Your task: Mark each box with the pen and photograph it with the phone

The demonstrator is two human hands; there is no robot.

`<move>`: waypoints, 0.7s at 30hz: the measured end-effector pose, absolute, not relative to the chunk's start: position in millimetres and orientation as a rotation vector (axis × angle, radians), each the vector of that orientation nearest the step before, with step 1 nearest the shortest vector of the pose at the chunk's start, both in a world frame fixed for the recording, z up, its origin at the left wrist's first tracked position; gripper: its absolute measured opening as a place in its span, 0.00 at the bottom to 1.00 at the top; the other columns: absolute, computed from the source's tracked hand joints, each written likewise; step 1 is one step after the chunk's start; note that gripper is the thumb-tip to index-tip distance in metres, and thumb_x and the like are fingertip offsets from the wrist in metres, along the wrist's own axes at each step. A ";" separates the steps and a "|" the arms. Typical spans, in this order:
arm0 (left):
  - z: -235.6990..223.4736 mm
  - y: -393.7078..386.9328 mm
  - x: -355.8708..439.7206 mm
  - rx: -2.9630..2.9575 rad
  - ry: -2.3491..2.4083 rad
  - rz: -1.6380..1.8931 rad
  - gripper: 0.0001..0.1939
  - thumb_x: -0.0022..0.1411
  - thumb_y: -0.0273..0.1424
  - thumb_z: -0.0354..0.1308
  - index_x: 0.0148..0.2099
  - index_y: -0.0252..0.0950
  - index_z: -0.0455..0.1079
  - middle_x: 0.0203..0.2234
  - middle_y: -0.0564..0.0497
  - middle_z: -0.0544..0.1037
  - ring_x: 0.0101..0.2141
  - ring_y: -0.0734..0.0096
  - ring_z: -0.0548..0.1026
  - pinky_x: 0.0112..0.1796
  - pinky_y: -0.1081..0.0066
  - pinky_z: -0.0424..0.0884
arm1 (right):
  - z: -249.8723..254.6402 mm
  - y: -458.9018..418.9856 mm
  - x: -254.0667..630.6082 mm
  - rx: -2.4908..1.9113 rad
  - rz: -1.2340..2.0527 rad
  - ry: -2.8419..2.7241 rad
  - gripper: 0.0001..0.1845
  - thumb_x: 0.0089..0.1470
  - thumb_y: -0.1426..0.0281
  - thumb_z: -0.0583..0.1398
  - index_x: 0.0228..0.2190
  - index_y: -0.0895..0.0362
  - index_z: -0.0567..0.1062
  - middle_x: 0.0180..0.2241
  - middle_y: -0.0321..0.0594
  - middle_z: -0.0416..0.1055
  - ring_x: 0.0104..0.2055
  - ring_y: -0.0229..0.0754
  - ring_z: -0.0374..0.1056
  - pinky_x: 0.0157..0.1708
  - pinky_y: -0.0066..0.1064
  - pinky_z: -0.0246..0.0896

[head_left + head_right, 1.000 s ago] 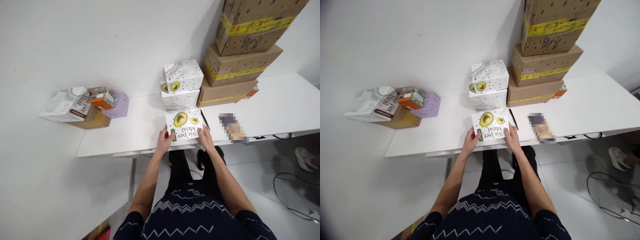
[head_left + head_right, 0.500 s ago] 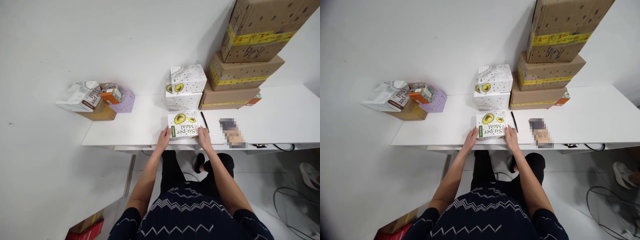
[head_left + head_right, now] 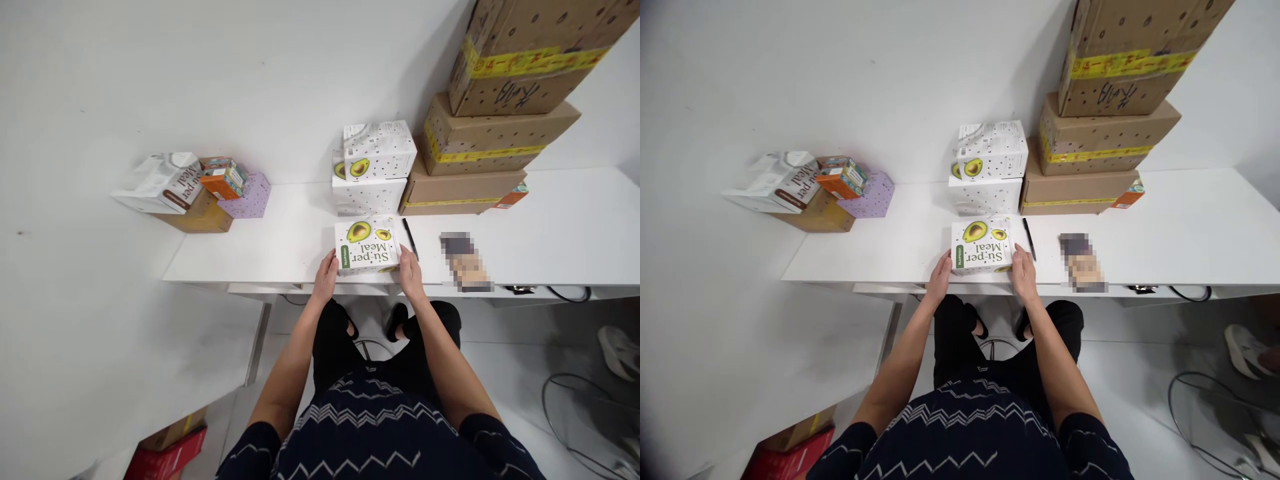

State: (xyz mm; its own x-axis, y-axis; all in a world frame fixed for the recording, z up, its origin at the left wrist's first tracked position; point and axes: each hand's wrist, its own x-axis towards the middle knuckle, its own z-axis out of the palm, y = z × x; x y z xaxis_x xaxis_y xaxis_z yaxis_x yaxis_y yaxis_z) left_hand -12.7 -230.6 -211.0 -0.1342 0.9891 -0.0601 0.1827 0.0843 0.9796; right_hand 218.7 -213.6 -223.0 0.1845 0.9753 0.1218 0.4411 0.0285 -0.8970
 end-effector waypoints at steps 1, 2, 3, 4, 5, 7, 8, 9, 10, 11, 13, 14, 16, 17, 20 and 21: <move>-212.3 -230.7 -12.1 1.241 1.482 1.166 0.31 0.64 0.53 0.49 0.61 0.40 0.64 0.60 0.44 0.67 0.62 0.56 0.61 0.61 0.59 0.57 | -224.7 -213.7 218.9 -1.553 0.740 -1.367 0.37 0.62 0.47 0.41 0.56 0.58 0.69 0.55 0.51 0.67 0.59 0.51 0.59 0.58 0.47 0.53; -213.5 -230.7 -11.5 1.247 1.487 1.178 0.31 0.64 0.53 0.49 0.60 0.39 0.64 0.60 0.44 0.67 0.62 0.56 0.62 0.61 0.58 0.57 | -226.0 -213.8 219.4 -1.549 0.739 -1.346 0.36 0.62 0.48 0.40 0.55 0.58 0.69 0.53 0.51 0.69 0.57 0.50 0.62 0.57 0.46 0.56; -214.5 -230.6 -11.0 1.249 1.490 1.188 0.31 0.64 0.53 0.48 0.60 0.39 0.64 0.60 0.44 0.67 0.62 0.56 0.62 0.61 0.58 0.57 | -226.8 -213.8 220.4 -1.550 0.743 -1.329 0.36 0.62 0.48 0.40 0.53 0.58 0.71 0.51 0.50 0.70 0.54 0.49 0.64 0.54 0.44 0.59; -215.2 -230.5 -10.6 1.248 1.492 1.194 0.30 0.64 0.52 0.48 0.60 0.39 0.65 0.60 0.44 0.67 0.62 0.56 0.62 0.61 0.58 0.57 | -227.0 -213.5 222.1 -1.557 0.744 -1.313 0.35 0.62 0.49 0.40 0.51 0.59 0.72 0.48 0.50 0.72 0.50 0.49 0.66 0.51 0.43 0.61; -215.7 -230.4 -10.3 1.245 1.493 1.198 0.30 0.64 0.52 0.48 0.60 0.39 0.65 0.60 0.45 0.67 0.62 0.56 0.62 0.61 0.58 0.57 | -226.4 -212.8 224.6 -1.568 0.740 -1.305 0.34 0.62 0.49 0.41 0.49 0.59 0.73 0.45 0.50 0.73 0.47 0.48 0.68 0.47 0.42 0.63; -215.8 -230.2 -9.9 1.241 1.489 1.202 0.29 0.64 0.51 0.49 0.60 0.40 0.65 0.61 0.45 0.67 0.62 0.56 0.62 0.61 0.58 0.57 | -222.8 -209.7 232.2 -1.608 0.680 -1.302 0.31 0.61 0.51 0.45 0.46 0.59 0.74 0.42 0.50 0.73 0.40 0.46 0.69 0.42 0.40 0.65; -215.5 -230.2 -9.7 1.239 1.484 1.202 0.29 0.64 0.51 0.49 0.60 0.40 0.65 0.61 0.45 0.67 0.62 0.56 0.61 0.61 0.57 0.56 | -219.9 -207.1 236.9 -1.639 0.618 -1.318 0.29 0.60 0.52 0.46 0.45 0.60 0.74 0.41 0.50 0.73 0.37 0.46 0.69 0.41 0.40 0.65; -215.2 -230.3 -9.6 1.236 1.478 1.203 0.29 0.64 0.51 0.50 0.59 0.39 0.65 0.61 0.45 0.67 0.62 0.56 0.61 0.62 0.57 0.56 | -216.3 -203.9 241.9 -1.680 0.545 -1.353 0.27 0.60 0.54 0.48 0.44 0.60 0.74 0.41 0.51 0.72 0.36 0.46 0.69 0.41 0.40 0.65; -214.8 -230.4 -9.4 1.230 1.472 1.206 0.29 0.64 0.51 0.50 0.59 0.39 0.65 0.60 0.44 0.67 0.62 0.56 0.61 0.62 0.57 0.56 | -212.5 -200.0 246.6 -1.738 0.472 -1.404 0.25 0.60 0.57 0.49 0.44 0.61 0.74 0.41 0.52 0.72 0.35 0.46 0.69 0.42 0.41 0.64; -214.3 -230.6 -9.2 1.222 1.466 1.210 0.29 0.64 0.51 0.51 0.59 0.39 0.65 0.60 0.44 0.66 0.62 0.55 0.62 0.61 0.57 0.57 | -208.6 -195.8 250.7 -1.820 0.417 -1.471 0.23 0.59 0.59 0.49 0.44 0.61 0.74 0.41 0.53 0.72 0.36 0.47 0.69 0.44 0.42 0.63; -213.5 -231.3 -8.7 1.204 1.451 1.222 0.29 0.63 0.50 0.52 0.59 0.39 0.65 0.61 0.44 0.66 0.62 0.55 0.62 0.61 0.58 0.58 | -201.8 -186.7 255.8 -2.013 0.379 -1.604 0.21 0.58 0.61 0.52 0.45 0.62 0.73 0.42 0.57 0.71 0.39 0.51 0.70 0.46 0.44 0.61; -213.2 -231.6 -8.4 1.200 1.436 1.230 0.29 0.63 0.50 0.52 0.59 0.39 0.65 0.60 0.44 0.66 0.62 0.55 0.62 0.60 0.58 0.59 | -199.4 -182.3 256.4 -2.098 0.393 -1.649 0.21 0.57 0.61 0.54 0.45 0.63 0.73 0.42 0.59 0.71 0.41 0.54 0.70 0.45 0.45 0.61; -213.0 -232.3 -7.9 1.201 1.395 1.240 0.29 0.63 0.49 0.53 0.60 0.38 0.65 0.60 0.43 0.67 0.61 0.54 0.62 0.59 0.58 0.61 | -196.8 -174.5 254.7 -2.203 0.447 -1.681 0.19 0.55 0.62 0.57 0.43 0.64 0.73 0.42 0.62 0.72 0.42 0.57 0.71 0.43 0.46 0.62; -213.3 -232.6 -7.7 1.202 1.376 1.242 0.29 0.62 0.49 0.53 0.60 0.38 0.64 0.60 0.43 0.67 0.61 0.54 0.63 0.59 0.58 0.61 | -196.6 -171.2 252.9 -2.220 0.472 -1.679 0.18 0.54 0.64 0.57 0.41 0.64 0.74 0.40 0.63 0.72 0.42 0.59 0.71 0.42 0.46 0.62; -215.8 -233.3 -6.8 1.202 1.361 1.235 0.30 0.62 0.48 0.54 0.61 0.38 0.63 0.60 0.42 0.66 0.60 0.53 0.64 0.58 0.57 0.62 | -197.6 -164.4 248.4 -2.242 0.526 -1.658 0.12 0.52 0.68 0.57 0.35 0.63 0.75 0.35 0.63 0.75 0.41 0.61 0.72 0.39 0.46 0.62; -217.1 -233.5 -6.4 1.208 1.368 1.236 0.31 0.62 0.48 0.54 0.62 0.38 0.62 0.60 0.42 0.66 0.59 0.53 0.64 0.57 0.57 0.62 | -197.7 -163.5 248.1 -2.240 0.540 -1.653 0.11 0.51 0.68 0.57 0.33 0.62 0.75 0.34 0.62 0.75 0.41 0.60 0.72 0.39 0.45 0.62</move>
State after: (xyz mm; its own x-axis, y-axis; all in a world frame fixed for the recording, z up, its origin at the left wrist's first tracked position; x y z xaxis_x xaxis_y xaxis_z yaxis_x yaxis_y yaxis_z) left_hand -6.4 -233.5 -217.1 -0.1139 0.9934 -0.0111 0.0893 0.0213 0.9958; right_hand 248.1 -163.5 -197.7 0.2654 0.9569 -0.1179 0.8421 -0.2896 -0.4549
